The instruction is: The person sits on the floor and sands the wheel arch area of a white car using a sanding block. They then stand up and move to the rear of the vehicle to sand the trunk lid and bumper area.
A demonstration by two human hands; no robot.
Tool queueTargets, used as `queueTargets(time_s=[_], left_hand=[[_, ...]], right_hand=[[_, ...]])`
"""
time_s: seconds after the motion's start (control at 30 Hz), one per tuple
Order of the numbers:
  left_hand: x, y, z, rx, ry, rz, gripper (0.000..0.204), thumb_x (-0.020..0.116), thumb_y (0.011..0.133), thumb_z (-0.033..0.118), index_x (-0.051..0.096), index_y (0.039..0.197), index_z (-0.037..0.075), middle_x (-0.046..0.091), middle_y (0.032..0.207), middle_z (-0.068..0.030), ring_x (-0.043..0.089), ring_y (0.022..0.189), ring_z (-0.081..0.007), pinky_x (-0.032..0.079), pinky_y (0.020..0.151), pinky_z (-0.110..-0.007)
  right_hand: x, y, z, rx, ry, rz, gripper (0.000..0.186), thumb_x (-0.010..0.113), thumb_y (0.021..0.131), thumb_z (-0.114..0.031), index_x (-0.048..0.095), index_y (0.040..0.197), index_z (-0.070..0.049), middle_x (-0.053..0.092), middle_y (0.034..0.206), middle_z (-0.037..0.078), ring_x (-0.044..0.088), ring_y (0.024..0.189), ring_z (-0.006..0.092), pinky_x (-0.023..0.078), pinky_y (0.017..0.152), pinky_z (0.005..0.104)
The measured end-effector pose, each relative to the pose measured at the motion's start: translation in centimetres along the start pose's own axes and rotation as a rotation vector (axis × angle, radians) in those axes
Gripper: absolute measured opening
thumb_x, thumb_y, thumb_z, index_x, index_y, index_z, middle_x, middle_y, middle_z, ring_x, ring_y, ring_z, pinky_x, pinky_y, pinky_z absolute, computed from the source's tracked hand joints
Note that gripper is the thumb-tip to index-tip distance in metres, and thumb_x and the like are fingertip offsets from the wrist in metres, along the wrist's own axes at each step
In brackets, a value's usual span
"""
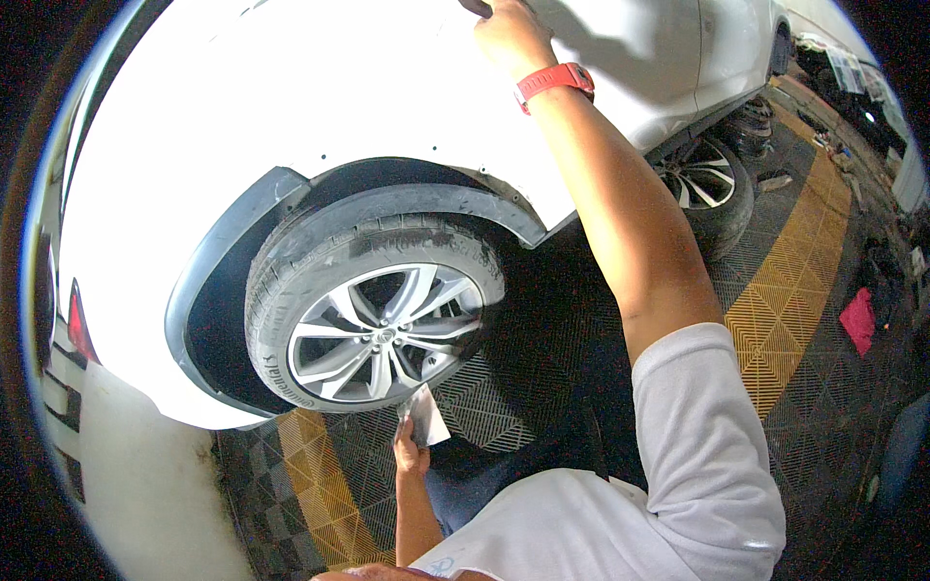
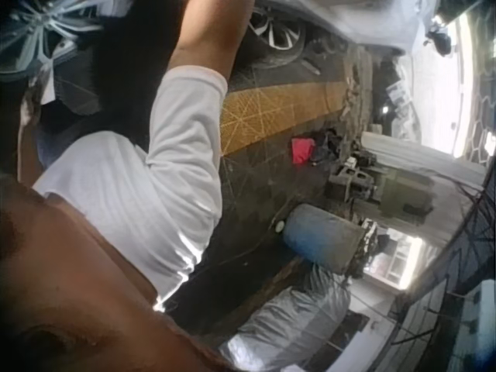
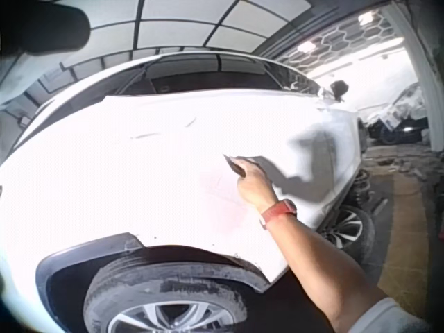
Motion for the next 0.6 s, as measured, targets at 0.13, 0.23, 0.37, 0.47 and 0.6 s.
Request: queueTargets(time_s=[0.13, 0.23, 0.37, 0.47, 0.6], left_hand=[[-0.6, 0.1, -0.1, 0.011, -0.028, 0.007, 0.045, 0.057, 0.104, 0.025, 0.054, 0.142, 0.002, 0.062, 0.134, -0.0099, 0.062, 0.115, -0.023, 0.05, 0.095, -0.034], [-1.6, 0.6, -0.6, 0.003, -0.024, 0.001, 0.048, 0.06, 0.103, 0.028, 0.054, 0.143, 0.002, 0.061, 0.136, -0.0103, 0.06, 0.117, -0.0235, 0.049, 0.096, -0.035], [-1.6, 0.7, -0.7, -0.042, 0.091, 0.062, 0.052, 0.061, 0.101, 0.031, 0.053, 0.144, 0.003, 0.06, 0.139, -0.0097, 0.058, 0.121, -0.0239, 0.047, 0.098, -0.037], [-1.5, 0.9, -0.5, -0.017, 0.093, 0.022, 0.055, 0.061, 0.101, 0.032, 0.051, 0.146, 0.004, 0.058, 0.141, -0.0102, 0.056, 0.124, -0.0251, 0.044, 0.1, -0.039], [0.2, 0.2, 0.0, -0.02, 0.091, 0.037, 0.056, 0.062, 0.1, 0.032, 0.051, 0.147, 0.004, 0.058, 0.142, -0.0104, 0.055, 0.125, -0.0257, 0.043, 0.101, -0.039]], right_hand=[[1.0, -0.7, -1.5, 0.011, -0.054, 0.042, 0.056, 0.046, 0.083, 0.009, 0.067, 0.132, -0.008, 0.065, 0.133, 0.016, 0.058, 0.128, 0.0345, 0.045, 0.109, 0.0405], [2.0, -4.0, -3.6, -0.102, -0.161, 0.153, 0.055, 0.047, 0.083, 0.009, 0.067, 0.132, -0.007, 0.066, 0.128, 0.016, 0.059, 0.125, 0.0348, 0.045, 0.108, 0.041], [5.1, -8.6, -0.8, -0.032, -0.245, 0.077, 0.065, 0.071, 0.079, -0.004, 0.061, 0.141, -0.022, 0.054, 0.146, 0.003, 0.055, 0.133, 0.0277, 0.045, 0.103, 0.0536], [5.1, -9.2, -0.7, -0.052, -0.025, -0.017, 0.062, 0.069, 0.079, -0.002, 0.064, 0.138, -0.02, 0.058, 0.142, 0.005, 0.055, 0.132, 0.0297, 0.044, 0.109, 0.0461], [1.8, -5.5, 0.7, -0.087, -0.052, 0.132, 0.058, 0.066, 0.08, -0.004, 0.066, 0.136, -0.02, 0.061, 0.138, 0.011, 0.061, 0.124, 0.0318, 0.049, 0.105, 0.0463]])
Point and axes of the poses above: each hand's wrist, its own y-axis towards the middle knuckle, its own x-axis out of the palm, z = x × y, the point moved 8 cm from there along y, towards the middle knuckle
